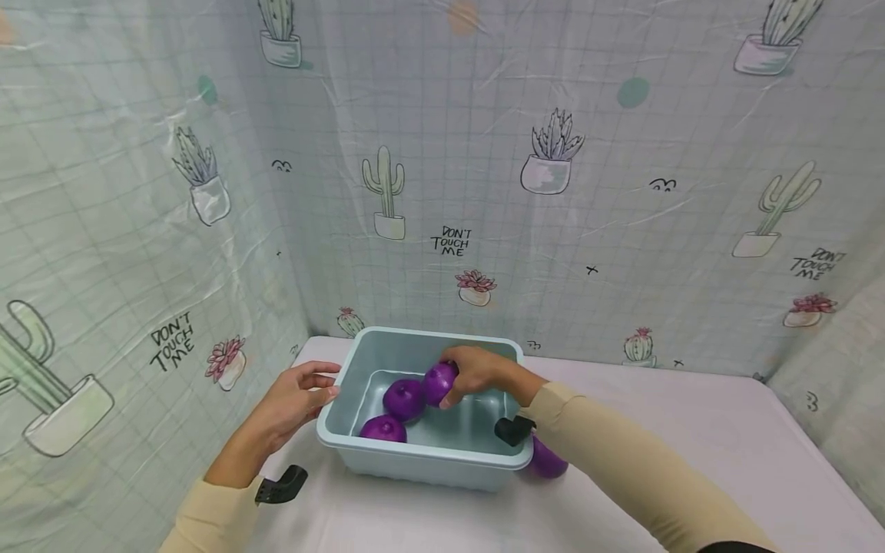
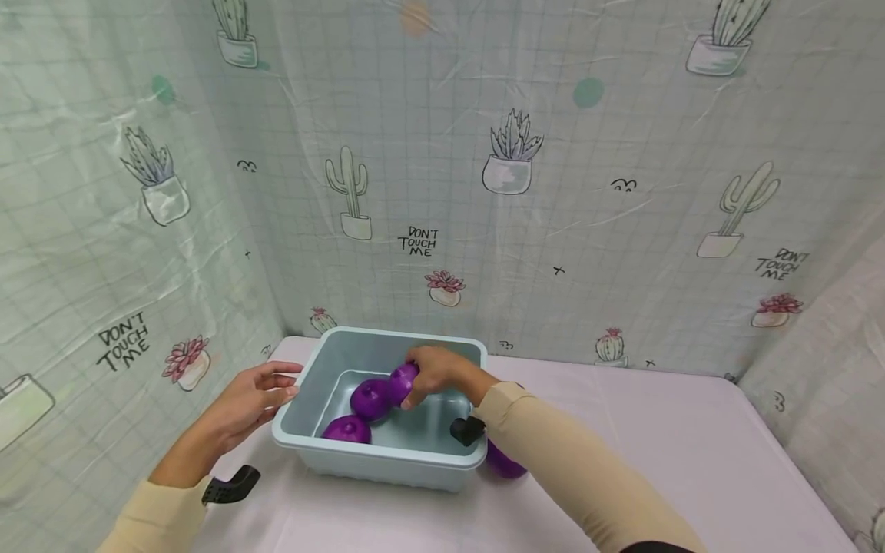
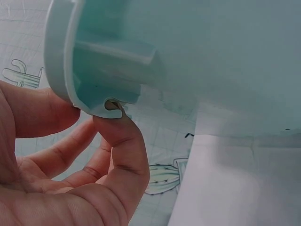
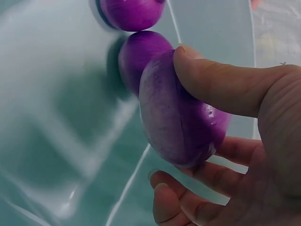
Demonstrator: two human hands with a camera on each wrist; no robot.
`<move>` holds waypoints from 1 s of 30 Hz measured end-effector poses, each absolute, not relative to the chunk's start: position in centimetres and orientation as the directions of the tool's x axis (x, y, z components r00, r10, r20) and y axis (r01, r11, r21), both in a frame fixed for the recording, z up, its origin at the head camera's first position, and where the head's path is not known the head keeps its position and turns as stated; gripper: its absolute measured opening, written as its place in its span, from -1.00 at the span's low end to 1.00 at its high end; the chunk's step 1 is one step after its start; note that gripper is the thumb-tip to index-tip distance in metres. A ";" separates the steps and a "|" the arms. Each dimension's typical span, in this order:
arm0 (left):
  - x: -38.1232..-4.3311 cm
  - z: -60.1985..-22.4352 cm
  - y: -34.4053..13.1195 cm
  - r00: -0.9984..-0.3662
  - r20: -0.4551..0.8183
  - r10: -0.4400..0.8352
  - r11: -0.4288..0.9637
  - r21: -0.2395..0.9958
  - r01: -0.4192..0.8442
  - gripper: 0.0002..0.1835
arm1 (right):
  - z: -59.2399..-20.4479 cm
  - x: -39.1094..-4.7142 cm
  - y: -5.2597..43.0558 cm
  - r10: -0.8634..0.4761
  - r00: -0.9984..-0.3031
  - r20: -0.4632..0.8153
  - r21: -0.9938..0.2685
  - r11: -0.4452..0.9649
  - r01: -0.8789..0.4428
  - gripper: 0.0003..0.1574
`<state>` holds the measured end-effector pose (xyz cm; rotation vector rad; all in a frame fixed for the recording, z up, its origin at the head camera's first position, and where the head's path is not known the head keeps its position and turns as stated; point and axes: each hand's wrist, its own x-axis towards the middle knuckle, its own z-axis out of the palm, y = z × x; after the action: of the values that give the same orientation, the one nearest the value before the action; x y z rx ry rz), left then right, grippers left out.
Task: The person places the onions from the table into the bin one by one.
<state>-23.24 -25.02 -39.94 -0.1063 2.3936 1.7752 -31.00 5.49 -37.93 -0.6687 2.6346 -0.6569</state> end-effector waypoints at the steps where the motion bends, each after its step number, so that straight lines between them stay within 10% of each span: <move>1: -23.3 -39.9 -25.0 -0.985 -0.171 0.038 0.295 0.943 -0.152 -0.50 | -38.0 -31.0 5.4 -0.513 -0.831 -0.214 -0.507 0.786 -0.355 -0.08; 30: -23.2 -40.2 -25.0 -0.986 -0.161 0.042 0.324 0.936 -0.139 -0.51 | -40.1 -31.4 5.5 -0.407 -0.818 -0.406 -0.685 0.728 -0.022 -0.09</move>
<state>-23.21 -25.05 -40.19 -0.0893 2.4247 1.7388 -31.35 5.55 -40.10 -0.3242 2.3842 -0.9366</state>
